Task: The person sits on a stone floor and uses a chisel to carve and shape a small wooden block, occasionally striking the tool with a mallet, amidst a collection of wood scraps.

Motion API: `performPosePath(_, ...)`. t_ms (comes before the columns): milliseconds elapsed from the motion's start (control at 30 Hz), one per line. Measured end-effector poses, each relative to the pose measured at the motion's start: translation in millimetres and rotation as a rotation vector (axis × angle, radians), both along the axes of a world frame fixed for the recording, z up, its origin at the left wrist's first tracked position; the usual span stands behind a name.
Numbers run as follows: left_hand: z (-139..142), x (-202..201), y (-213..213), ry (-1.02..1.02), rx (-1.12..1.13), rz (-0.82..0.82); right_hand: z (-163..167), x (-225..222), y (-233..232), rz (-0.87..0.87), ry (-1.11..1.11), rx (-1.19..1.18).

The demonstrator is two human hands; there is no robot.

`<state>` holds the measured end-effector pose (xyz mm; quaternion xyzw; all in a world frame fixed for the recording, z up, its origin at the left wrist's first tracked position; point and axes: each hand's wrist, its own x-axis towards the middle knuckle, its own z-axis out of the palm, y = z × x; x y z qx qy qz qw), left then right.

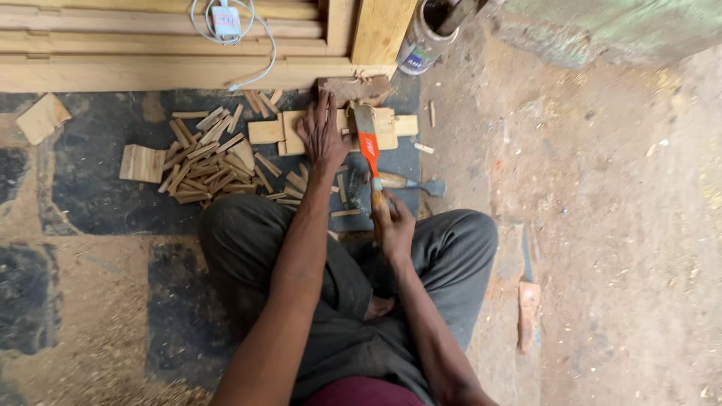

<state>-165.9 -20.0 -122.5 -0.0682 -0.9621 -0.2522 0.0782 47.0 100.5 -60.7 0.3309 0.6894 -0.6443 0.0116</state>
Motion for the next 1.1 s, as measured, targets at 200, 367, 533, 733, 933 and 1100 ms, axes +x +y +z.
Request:
performPosePath(200,-7,2,3,0.146,-0.006,-0.184,3,30,15,-0.067,0.097,-0.045)
performPosePath(367,-5,2,-2,0.140,0.065,-0.237,-6,23,11,-0.132,0.039,-0.068)
performPosePath(533,-4,4,-7,0.158,0.117,-0.232,6,24,8,-0.085,0.108,-0.061)
performPosePath(733,-5,4,-3,0.104,0.002,-0.151,17,30,1,0.078,0.122,0.094)
performPosePath(933,0,2,-2,0.052,0.001,0.002,8,19,-1,0.226,0.336,0.348)
performPosePath(1100,-3,0,-2,0.054,0.022,-0.012,15,21,-1,0.185,0.173,0.368)
